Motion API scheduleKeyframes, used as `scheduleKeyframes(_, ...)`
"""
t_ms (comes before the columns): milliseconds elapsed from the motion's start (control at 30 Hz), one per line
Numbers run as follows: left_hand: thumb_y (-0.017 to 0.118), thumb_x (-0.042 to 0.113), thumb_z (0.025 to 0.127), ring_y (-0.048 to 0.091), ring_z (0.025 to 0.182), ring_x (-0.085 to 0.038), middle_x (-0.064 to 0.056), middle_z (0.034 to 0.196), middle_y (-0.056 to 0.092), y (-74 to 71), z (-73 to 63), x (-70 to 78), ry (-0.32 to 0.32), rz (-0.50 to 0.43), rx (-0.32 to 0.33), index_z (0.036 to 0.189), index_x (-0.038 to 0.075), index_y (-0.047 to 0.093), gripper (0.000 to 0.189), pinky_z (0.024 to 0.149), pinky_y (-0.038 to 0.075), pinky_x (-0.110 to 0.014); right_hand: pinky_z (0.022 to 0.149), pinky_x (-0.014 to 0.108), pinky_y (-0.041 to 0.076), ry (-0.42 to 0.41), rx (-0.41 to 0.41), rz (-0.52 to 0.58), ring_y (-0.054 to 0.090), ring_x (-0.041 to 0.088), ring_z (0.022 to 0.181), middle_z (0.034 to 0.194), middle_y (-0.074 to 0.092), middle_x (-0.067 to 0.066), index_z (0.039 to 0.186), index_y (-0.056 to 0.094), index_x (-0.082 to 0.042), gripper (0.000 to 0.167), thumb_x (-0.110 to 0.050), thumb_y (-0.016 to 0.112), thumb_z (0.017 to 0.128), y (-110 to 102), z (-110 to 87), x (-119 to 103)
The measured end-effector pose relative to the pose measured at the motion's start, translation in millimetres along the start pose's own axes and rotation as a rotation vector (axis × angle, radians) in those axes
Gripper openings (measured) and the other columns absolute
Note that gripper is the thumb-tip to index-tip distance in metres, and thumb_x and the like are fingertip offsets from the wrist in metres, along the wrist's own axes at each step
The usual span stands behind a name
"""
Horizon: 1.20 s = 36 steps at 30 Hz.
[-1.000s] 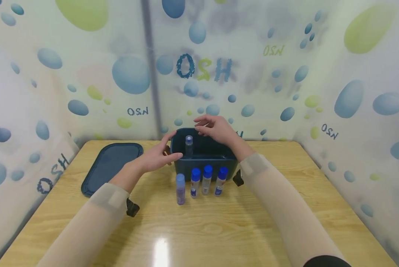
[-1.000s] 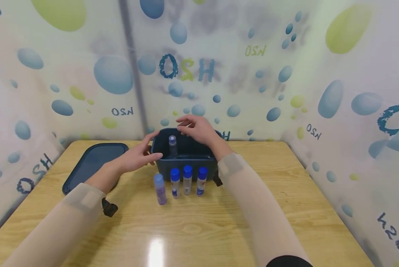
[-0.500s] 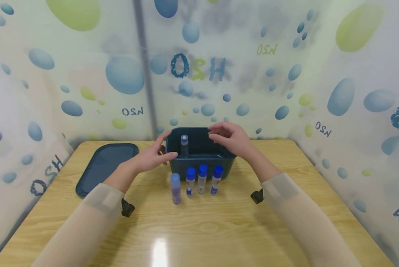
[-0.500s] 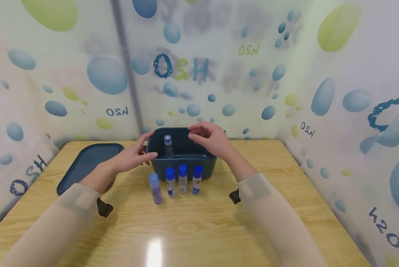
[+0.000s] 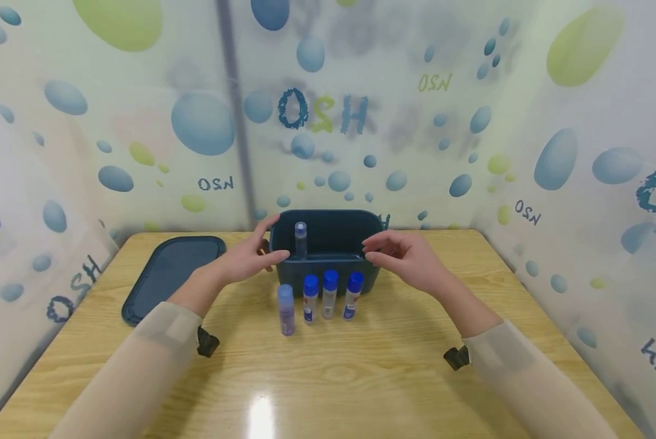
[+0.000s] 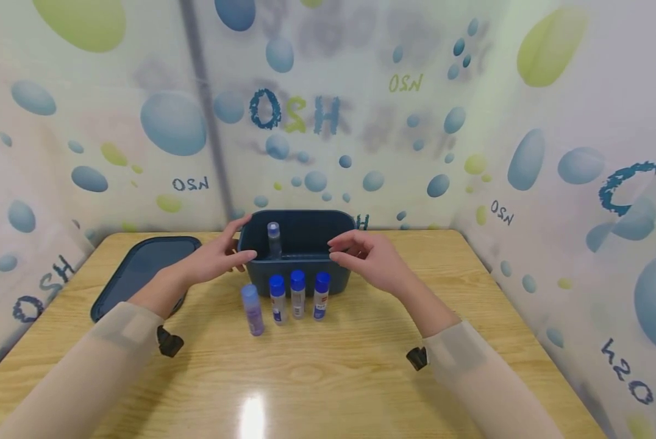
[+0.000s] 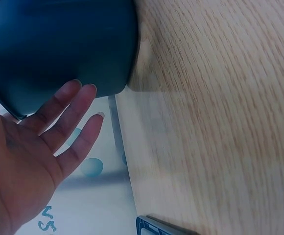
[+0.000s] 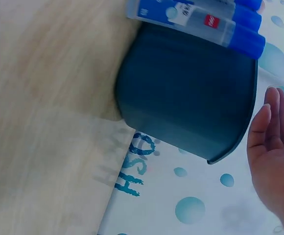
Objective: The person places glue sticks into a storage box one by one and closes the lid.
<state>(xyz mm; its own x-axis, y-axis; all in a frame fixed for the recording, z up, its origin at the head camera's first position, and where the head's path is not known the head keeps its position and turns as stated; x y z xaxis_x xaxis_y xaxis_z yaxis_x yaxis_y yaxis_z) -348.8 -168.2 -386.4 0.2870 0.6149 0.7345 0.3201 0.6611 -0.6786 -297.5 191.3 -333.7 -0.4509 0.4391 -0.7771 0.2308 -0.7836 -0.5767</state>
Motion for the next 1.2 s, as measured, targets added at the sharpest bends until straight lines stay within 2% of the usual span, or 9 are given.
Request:
scheduleKeyframes(67,0.064,0.063,0.106,0.075,0.106,-0.035,-0.016,0.116,0.069,0.0,0.0,-0.4,0.0,0.004,0.001,0.177,0.04,0.0,0.098,0.091,0.058,-0.045,0.086,0.027,0.061,-0.008,-0.015,-0.006,0.076,0.025,0.101,0.123,0.079,0.008,0.131,0.077,-0.013,0.026,-0.02,0.075,0.106,2.1,-6.6,0.2)
scheduleKeyframes(300,0.064,0.064,0.106,0.075,0.107,-0.037,-0.016,0.115,0.07,-1.3,-0.1,-0.5,-0.005,0.009,0.008,0.176,0.042,0.001,0.097,0.089,0.058,-0.042,0.074,0.028,0.058,0.022,-0.063,-0.004,0.071,0.019,0.088,0.119,0.078,0.007,0.129,0.077,-0.012,0.024,-0.017,0.076,0.105,8.9,-22.0,3.6)
scheduleKeyframes(533,0.065,0.063,0.106,0.075,0.106,-0.038,-0.018,0.116,0.069,-0.3,1.1,-0.6,0.0,-0.004,0.007,0.176,0.042,0.0,0.098,0.091,0.058,-0.045,0.077,0.027,0.06,0.033,-0.103,0.022,0.072,0.034,0.095,0.128,0.076,0.013,0.134,0.075,-0.01,0.03,-0.014,0.077,0.104,16.0,-27.1,11.4)
scheduleKeyframes(733,0.065,0.062,0.106,0.075,0.106,-0.038,-0.018,0.116,0.069,-0.6,0.5,-1.7,-0.003,-0.008,0.003,0.177,0.041,0.0,0.098,0.092,0.058,-0.045,0.08,0.028,0.062,0.03,-0.143,0.005,0.073,0.025,0.092,0.137,0.075,0.014,0.141,0.073,-0.013,0.038,-0.016,0.078,0.104,25.5,-24.8,15.9)
scheduleKeyframes(833,0.064,0.061,0.107,0.075,0.106,-0.037,-0.018,0.117,0.068,-0.8,-0.2,-1.9,-0.002,-0.009,-0.002,0.177,0.04,0.0,0.098,0.092,0.058,-0.045,0.078,0.029,0.062,0.039,-0.16,0.002,0.073,0.024,0.088,0.138,0.074,0.013,0.144,0.072,-0.015,0.04,-0.017,0.078,0.104,30.3,-23.5,18.6)
scheduleKeyframes(1067,0.064,0.06,0.107,0.075,0.105,-0.036,-0.019,0.117,0.069,-1.0,-1.2,0.0,-0.005,-0.002,0.0,0.177,0.038,0.0,0.098,0.091,0.058,-0.044,0.077,0.03,0.062,0.049,-0.184,0.005,0.073,0.042,0.088,0.138,0.072,0.015,0.148,0.069,-0.015,0.045,-0.019,0.078,0.104,37.5,-21.9,20.8)
scheduleKeyframes(1200,0.064,0.061,0.107,0.075,0.106,-0.036,-0.018,0.116,0.07,-1.4,-1.6,0.9,-0.009,0.008,0.003,0.177,0.038,0.0,0.097,0.091,0.058,-0.044,0.078,0.033,0.063,0.061,-0.178,0.012,0.073,0.044,0.091,0.136,0.072,0.015,0.148,0.069,-0.016,0.045,-0.019,0.078,0.104,40.0,-21.4,21.7)
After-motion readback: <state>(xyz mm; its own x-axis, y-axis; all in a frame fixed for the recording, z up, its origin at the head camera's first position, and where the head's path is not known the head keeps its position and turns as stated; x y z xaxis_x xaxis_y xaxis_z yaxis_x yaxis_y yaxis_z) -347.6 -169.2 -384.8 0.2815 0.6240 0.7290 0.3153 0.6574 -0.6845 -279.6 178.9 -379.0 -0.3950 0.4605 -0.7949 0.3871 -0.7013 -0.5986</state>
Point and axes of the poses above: each hand's wrist, its own z-axis towards the middle knuckle, its own y-axis out of the palm, x = y × z, the point moved 4 cm from there along z, towards the middle knuckle
